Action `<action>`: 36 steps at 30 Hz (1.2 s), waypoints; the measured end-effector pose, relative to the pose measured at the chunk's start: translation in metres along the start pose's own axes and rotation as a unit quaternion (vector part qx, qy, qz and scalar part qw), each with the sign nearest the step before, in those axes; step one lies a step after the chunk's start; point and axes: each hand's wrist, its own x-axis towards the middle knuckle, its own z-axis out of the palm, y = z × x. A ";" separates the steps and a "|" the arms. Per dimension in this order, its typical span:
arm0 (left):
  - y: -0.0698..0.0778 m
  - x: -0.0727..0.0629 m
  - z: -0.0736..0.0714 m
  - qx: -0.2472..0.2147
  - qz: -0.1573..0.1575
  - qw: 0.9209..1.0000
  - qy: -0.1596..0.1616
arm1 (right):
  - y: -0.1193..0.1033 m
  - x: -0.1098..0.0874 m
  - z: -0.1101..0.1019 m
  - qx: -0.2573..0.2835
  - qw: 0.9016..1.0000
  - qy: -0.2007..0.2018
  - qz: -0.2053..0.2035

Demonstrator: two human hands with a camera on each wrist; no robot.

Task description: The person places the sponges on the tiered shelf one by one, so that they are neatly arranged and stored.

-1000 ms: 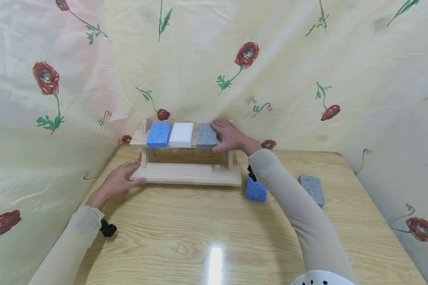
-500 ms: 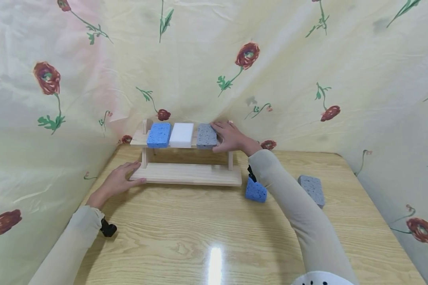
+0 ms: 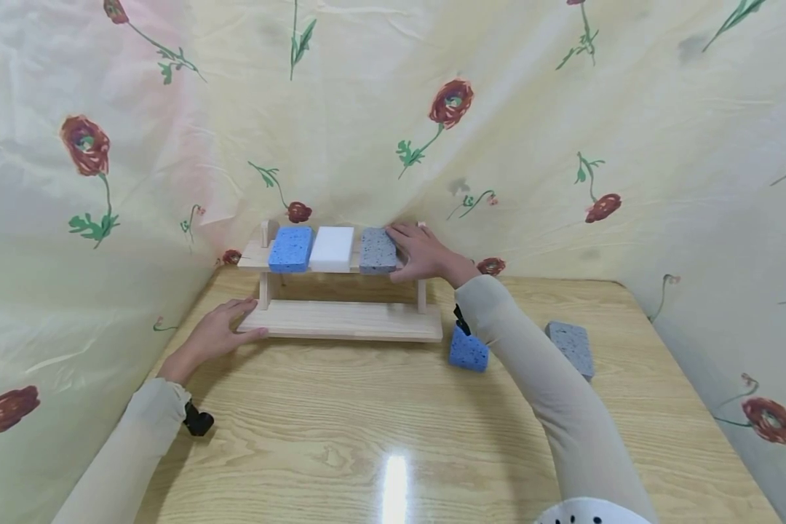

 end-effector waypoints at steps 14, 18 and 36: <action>0.002 -0.001 -0.001 -0.003 0.000 1.000 0.000 | 0.006 -0.009 0.003 -0.020 1.000 0.006 -0.006; 0.003 -0.001 -0.001 -0.007 0.000 1.000 0.001 | 0.007 -0.016 0.004 -0.021 1.000 0.006 -0.006; 0.001 -0.001 0.001 0.002 -0.001 1.000 0.000 | 0.018 -0.068 0.017 -0.026 0.999 0.043 -0.011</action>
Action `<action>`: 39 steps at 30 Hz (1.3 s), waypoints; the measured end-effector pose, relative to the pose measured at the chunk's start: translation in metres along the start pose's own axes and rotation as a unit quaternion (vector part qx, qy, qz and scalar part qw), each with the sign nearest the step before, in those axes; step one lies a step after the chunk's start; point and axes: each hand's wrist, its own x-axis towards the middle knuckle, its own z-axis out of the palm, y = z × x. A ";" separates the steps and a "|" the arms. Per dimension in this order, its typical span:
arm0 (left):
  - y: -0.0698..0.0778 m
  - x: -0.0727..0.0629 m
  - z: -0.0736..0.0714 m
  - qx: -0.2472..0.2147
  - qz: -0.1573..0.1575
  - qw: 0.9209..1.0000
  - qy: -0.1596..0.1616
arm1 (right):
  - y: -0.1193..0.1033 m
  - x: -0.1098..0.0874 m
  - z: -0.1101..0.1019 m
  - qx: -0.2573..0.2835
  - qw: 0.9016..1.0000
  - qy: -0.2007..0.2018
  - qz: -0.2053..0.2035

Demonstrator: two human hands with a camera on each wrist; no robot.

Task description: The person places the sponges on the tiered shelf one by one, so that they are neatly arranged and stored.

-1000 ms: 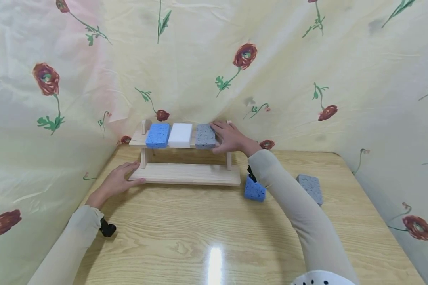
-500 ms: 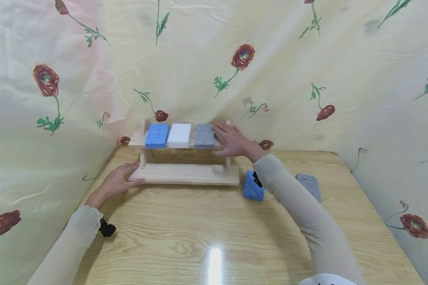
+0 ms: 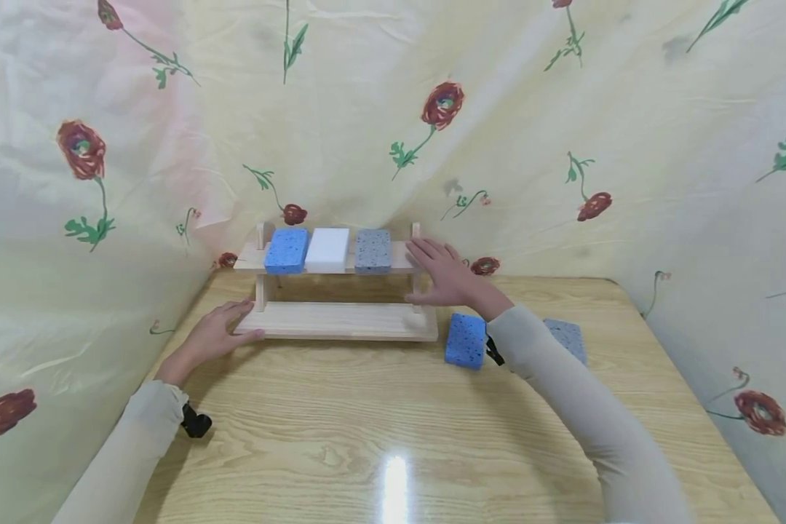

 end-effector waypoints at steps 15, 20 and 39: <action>0.002 0.001 -0.002 -0.001 -0.005 1.000 -0.012 | 0.017 -0.050 0.017 0.017 0.999 0.033 -0.008; 0.001 0.002 -0.002 -0.005 0.000 1.000 -0.009 | 0.024 -0.062 0.021 0.024 0.999 0.048 -0.009; 0.001 0.001 -0.003 -0.009 -0.010 1.000 -0.017 | 0.045 -0.106 0.036 0.020 0.999 -0.014 0.043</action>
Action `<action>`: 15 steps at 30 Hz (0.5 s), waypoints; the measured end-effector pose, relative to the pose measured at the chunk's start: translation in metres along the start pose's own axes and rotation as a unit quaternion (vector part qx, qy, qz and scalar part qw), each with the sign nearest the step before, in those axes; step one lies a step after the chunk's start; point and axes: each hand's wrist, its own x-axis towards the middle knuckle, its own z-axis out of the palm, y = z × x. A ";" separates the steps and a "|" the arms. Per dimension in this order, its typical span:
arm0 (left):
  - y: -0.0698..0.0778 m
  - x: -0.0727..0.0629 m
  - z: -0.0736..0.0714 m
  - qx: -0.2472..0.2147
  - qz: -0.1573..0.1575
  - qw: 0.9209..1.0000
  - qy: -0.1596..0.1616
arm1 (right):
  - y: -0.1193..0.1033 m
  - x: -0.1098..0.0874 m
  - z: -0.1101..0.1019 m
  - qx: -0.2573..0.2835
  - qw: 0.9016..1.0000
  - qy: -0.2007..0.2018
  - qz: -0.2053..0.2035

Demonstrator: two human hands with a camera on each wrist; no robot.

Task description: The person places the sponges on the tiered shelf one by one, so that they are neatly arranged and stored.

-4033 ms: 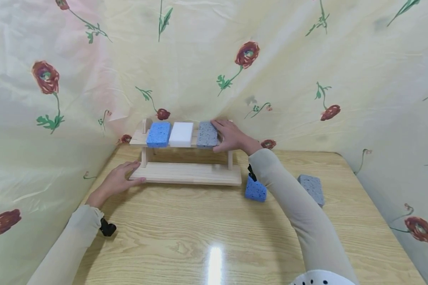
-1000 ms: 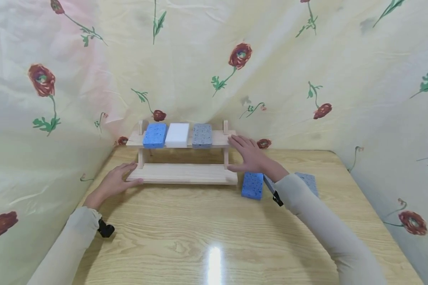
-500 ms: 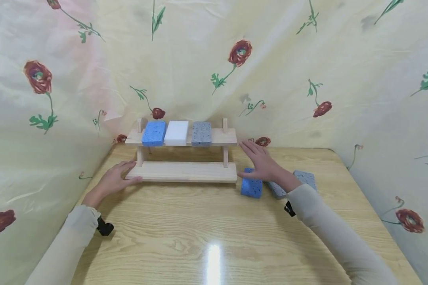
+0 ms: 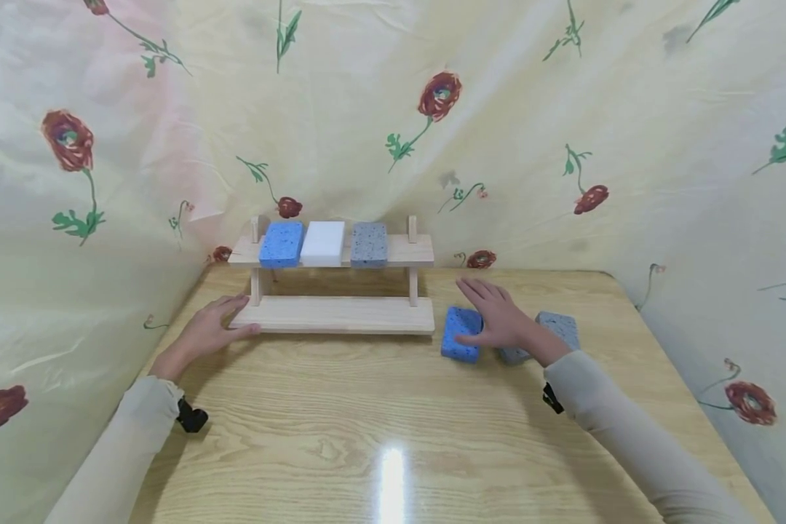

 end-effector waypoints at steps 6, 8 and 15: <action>-0.002 -0.001 -0.001 -0.003 0.002 1.000 0.001 | 0.005 -0.011 0.004 0.000 0.999 -0.025 0.020; -0.002 -0.001 -0.001 -0.003 0.004 1.000 0.002 | 0.007 -0.015 0.006 -0.004 0.999 -0.030 0.026; -0.001 0.000 0.000 0.005 0.005 1.000 -0.003 | 0.012 -0.027 0.012 -0.015 0.998 -0.039 0.040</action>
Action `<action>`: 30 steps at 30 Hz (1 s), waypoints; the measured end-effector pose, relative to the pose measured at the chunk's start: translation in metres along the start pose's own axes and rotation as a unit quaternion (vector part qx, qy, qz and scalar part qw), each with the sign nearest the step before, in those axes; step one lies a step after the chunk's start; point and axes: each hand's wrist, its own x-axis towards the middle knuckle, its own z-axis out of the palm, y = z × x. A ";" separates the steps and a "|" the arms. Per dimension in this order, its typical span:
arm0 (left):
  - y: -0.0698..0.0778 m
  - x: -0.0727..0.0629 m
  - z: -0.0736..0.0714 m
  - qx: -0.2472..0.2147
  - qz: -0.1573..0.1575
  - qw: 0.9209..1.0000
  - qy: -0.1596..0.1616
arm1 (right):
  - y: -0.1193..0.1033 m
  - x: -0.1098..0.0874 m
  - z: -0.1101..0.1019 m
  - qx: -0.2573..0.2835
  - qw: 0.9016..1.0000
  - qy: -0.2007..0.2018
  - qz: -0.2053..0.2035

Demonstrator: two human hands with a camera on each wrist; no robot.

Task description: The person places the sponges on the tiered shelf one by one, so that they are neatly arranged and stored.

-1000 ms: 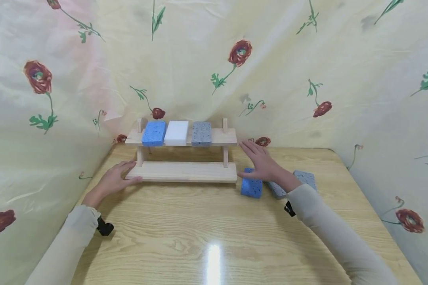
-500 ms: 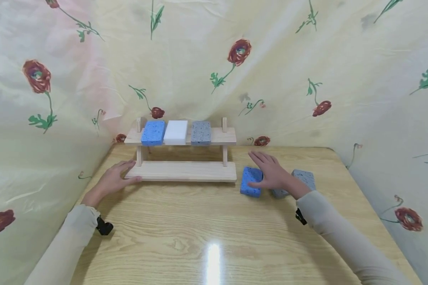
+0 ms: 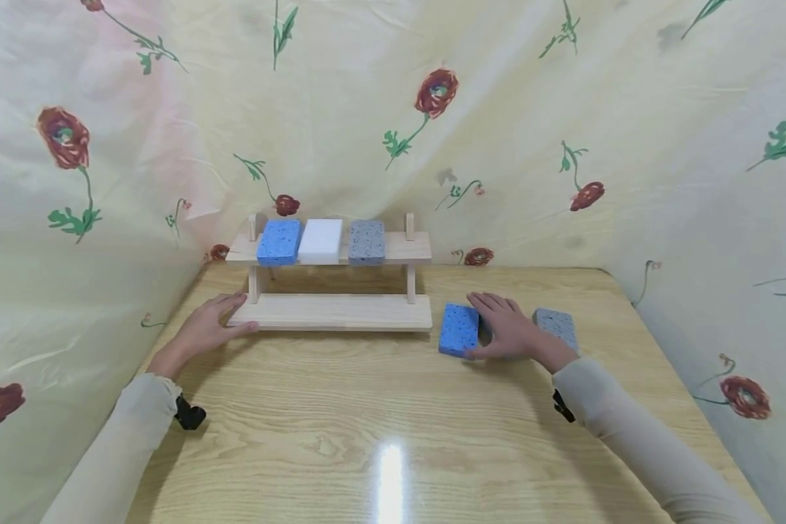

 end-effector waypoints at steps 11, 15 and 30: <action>-0.002 0.001 0.000 -0.002 0.004 1.000 0.002 | 0.003 -0.003 0.006 0.007 1.000 -0.014 0.021; -0.003 0.002 0.000 -0.003 0.004 1.000 0.004 | 0.004 -0.004 0.007 0.004 1.000 -0.015 0.024; -0.002 0.001 0.000 -0.004 0.000 1.000 0.001 | 0.010 -0.005 0.012 0.009 0.999 -0.019 0.023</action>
